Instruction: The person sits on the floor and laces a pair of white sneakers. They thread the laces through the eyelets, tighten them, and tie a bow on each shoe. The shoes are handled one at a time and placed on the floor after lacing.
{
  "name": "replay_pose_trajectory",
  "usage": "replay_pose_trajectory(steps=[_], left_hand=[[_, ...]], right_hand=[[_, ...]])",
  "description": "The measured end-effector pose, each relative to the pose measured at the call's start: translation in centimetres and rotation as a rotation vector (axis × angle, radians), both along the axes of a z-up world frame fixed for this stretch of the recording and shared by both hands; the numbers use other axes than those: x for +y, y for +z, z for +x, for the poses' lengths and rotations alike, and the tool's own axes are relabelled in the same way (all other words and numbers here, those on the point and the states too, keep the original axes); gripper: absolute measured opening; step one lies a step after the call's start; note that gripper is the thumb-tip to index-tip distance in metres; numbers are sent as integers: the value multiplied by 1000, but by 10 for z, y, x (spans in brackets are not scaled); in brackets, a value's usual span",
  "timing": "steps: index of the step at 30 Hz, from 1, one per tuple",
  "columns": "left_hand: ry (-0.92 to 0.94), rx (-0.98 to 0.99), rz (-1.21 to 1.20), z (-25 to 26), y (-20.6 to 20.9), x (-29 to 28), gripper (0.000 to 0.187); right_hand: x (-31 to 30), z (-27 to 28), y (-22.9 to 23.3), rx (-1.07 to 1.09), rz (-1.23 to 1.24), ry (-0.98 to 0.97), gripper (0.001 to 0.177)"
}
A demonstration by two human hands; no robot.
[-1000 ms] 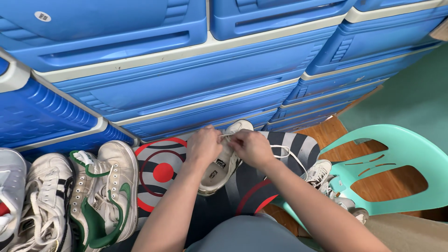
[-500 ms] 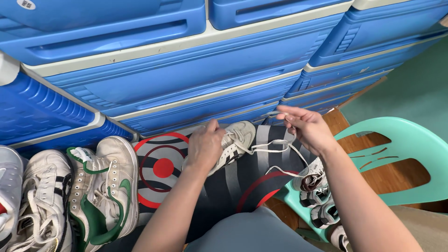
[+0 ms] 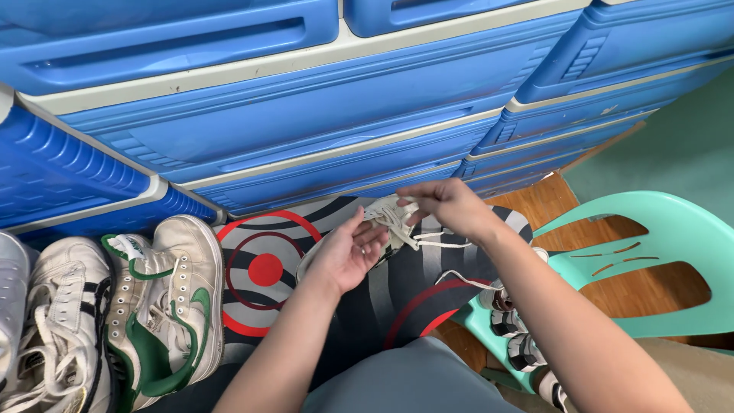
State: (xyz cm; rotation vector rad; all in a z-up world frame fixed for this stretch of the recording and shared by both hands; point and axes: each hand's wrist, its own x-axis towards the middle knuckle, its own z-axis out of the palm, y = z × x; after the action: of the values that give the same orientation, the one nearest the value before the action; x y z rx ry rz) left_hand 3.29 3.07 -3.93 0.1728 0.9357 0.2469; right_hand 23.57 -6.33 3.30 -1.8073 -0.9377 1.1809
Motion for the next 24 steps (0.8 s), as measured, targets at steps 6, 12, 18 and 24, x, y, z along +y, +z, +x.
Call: replay_pose_trajectory(steps=[6, 12, 18, 24], left_hand=[[267, 34, -59, 14, -26, -7, 25], [222, -51, -39, 8, -41, -10, 26], [206, -55, -34, 6, -42, -9, 21], [193, -102, -21, 1, -36, -10, 19]], right_hand=[[20, -16, -11, -293, -83, 46, 19], [47, -26, -16, -541, -22, 238, 16], [63, -27, -17, -707, 101, 403, 21], [62, -31, -22, -792, 137, 491, 21]])
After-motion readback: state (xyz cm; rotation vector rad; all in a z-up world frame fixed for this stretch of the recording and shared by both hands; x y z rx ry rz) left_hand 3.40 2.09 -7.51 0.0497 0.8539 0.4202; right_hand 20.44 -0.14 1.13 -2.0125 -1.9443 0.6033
